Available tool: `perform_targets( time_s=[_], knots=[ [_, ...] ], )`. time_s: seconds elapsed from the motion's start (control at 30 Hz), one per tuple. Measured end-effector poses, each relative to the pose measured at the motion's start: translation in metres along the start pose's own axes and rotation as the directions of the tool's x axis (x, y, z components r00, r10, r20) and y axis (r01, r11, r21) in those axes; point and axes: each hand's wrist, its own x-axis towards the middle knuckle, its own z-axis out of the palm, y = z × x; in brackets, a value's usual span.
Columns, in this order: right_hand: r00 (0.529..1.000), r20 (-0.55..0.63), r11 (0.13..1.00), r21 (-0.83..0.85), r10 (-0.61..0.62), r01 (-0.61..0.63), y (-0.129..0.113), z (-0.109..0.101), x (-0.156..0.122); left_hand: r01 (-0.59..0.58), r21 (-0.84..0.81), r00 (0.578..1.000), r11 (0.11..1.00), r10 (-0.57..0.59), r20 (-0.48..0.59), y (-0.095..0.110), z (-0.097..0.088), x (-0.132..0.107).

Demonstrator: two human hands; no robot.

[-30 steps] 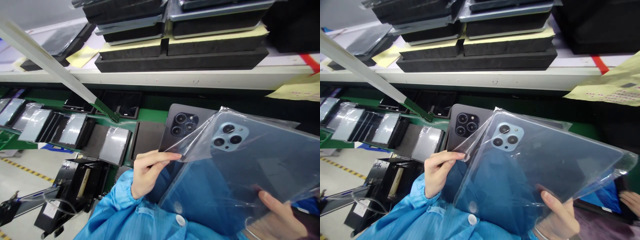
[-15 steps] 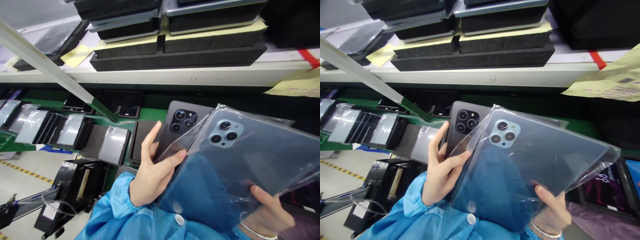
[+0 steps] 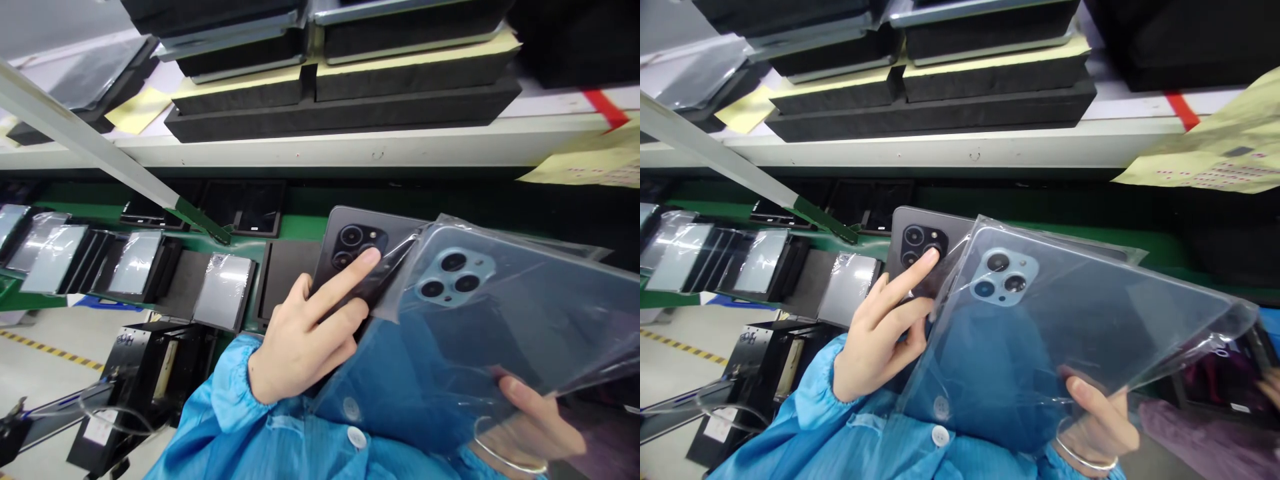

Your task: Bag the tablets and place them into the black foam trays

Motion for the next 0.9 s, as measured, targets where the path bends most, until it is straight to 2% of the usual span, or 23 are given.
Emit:
perform_targets(
  time_s=[0.13,0.33,0.43,0.5,0.57,0.6,0.63,0.67,0.7,0.77,0.83,0.9],
  knots=[
    [0.984,-0.090,0.971,0.199,0.156,-0.136,-0.002,0.002,-0.002,-0.075,-0.029,0.996,0.997,0.074,-0.052,0.001,0.003,-0.005],
    [0.990,-0.086,0.975,0.200,0.113,-0.094,0.016,-0.005,0.004,-0.078,-0.034,0.990,0.996,0.074,-0.119,0.003,0.004,-0.005],
    [0.988,-0.105,0.967,0.242,0.110,-0.082,0.013,-0.002,0.005,-0.046,-0.090,0.974,0.995,0.025,-0.227,0.002,0.006,0.000],
    [0.989,-0.117,0.961,0.270,0.086,-0.051,0.008,0.002,0.004,0.003,-0.196,0.922,0.981,-0.078,-0.380,0.000,0.013,0.002],
    [0.991,-0.129,0.960,0.279,0.036,0.002,0.007,0.004,0.001,0.036,-0.299,0.814,0.954,-0.202,-0.545,-0.001,0.022,0.003],
    [0.993,-0.121,0.962,0.274,0.010,0.023,0.009,0.003,0.000,0.048,-0.329,0.764,0.943,-0.247,-0.596,-0.002,0.027,0.003],
    [0.996,-0.093,0.965,0.261,-0.008,0.032,0.011,0.002,-0.001,0.057,-0.348,0.733,0.936,-0.276,-0.622,-0.002,0.032,0.002],
    [0.999,-0.045,0.969,0.245,-0.012,0.023,0.015,0.001,-0.002,0.061,-0.365,0.728,0.929,-0.291,-0.621,-0.002,0.036,0.000],
    [1.000,0.012,0.974,0.227,-0.009,0.007,0.018,-0.001,-0.002,0.062,-0.385,0.745,0.921,-0.299,-0.596,-0.002,0.038,-0.002],
    [0.993,0.111,0.982,0.189,-0.026,0.005,0.022,-0.002,-0.003,0.070,-0.454,0.804,0.888,-0.320,-0.501,-0.002,0.041,-0.007],
    [0.983,0.145,0.984,0.153,-0.116,0.094,0.020,-0.001,-0.005,0.106,-0.524,0.849,0.845,-0.352,-0.395,-0.001,0.041,-0.011],
    [0.960,0.146,0.966,0.134,-0.240,0.221,0.014,0.004,-0.007,0.144,-0.572,0.848,0.808,-0.398,-0.349,0.000,0.041,-0.014]
  ],
)
